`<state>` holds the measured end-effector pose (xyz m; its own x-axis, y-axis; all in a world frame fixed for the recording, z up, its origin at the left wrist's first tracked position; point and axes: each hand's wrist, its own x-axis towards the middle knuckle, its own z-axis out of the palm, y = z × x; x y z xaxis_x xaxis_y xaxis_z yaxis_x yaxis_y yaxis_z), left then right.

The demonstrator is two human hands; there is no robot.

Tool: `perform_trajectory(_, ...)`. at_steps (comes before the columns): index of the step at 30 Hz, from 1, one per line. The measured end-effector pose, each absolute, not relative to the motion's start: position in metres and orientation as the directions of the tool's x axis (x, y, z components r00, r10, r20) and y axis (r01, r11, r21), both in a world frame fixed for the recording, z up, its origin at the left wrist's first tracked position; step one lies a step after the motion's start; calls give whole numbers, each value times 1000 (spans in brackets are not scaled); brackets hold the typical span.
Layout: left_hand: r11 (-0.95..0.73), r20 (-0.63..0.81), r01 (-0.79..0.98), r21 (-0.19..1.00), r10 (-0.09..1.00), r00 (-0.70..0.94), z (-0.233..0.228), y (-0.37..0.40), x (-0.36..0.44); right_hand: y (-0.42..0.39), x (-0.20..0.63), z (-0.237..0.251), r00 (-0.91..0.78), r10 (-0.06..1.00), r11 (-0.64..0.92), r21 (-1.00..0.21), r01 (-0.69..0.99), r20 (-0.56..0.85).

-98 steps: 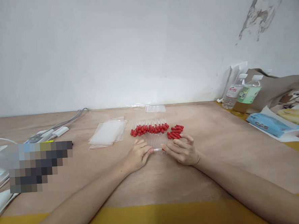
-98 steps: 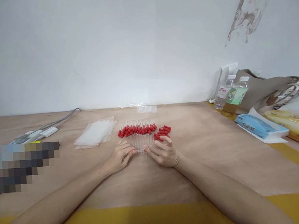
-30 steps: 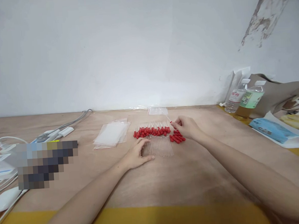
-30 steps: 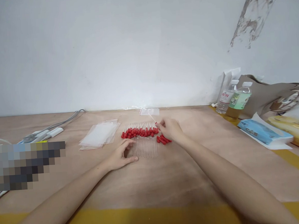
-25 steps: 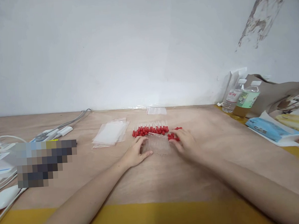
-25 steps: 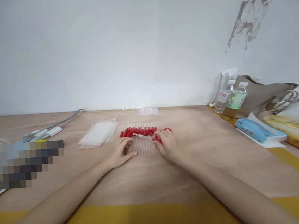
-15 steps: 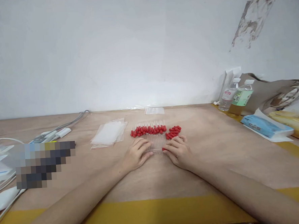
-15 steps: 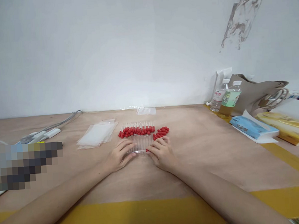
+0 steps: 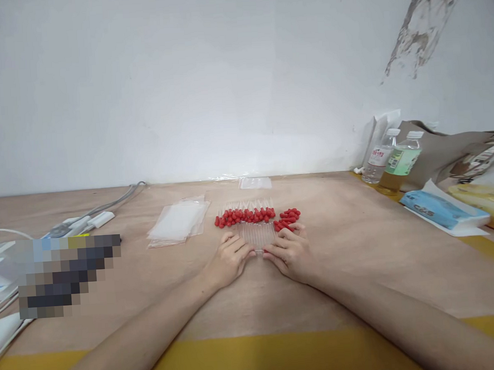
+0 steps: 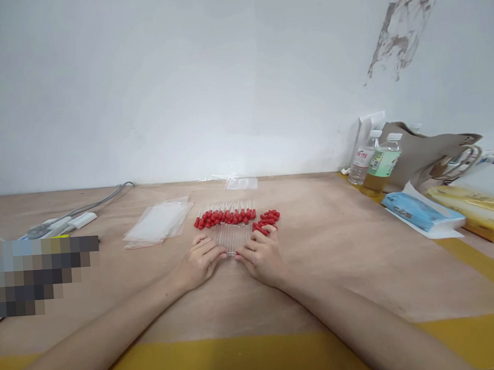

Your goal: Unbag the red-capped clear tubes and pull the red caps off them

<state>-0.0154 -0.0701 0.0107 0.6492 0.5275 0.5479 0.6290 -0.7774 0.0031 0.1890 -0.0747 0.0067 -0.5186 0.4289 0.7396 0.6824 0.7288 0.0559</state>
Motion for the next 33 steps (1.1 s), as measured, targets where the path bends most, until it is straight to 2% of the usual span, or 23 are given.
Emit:
perform_trajectory(5, -765, 509, 641, 59, 576, 640, 11, -74, -18, -78, 193, 8, -556, 389, 733, 119, 669, 734)
perform_trajectory(15, -759, 490, 650, 50, 586, 646, 12, -80, -20, -83, 197, 7, -562, 266, 711, 235, 663, 783)
perform_trajectory(18, -742, 513, 663, 95, 608, 607, 11, -77, -28, -80, 209, 6, -568, 278, 697, 244, 674, 774)
perform_trajectory(21, -645, 580, 735, 210, 687, 437, 12, -70, -42, -70, 227, 6, -450, 399, 655, 94, 749, 799)
perform_trajectory(24, -522, 611, 792, 317, 751, 251, 14, -63, -51, -57, 242, 8, -261, 550, 651, -211, 730, 793)
perform_trajectory(26, -477, 616, 813, 333, 763, 196, 15, -59, -53, -49, 246, 12, -167, 632, 629, -375, 681, 757)
perform_trajectory(33, -454, 568, 787, 417, 806, 164, 7, -48, -46, -13, 257, 40, 80, 829, 355, -632, 689, 553)
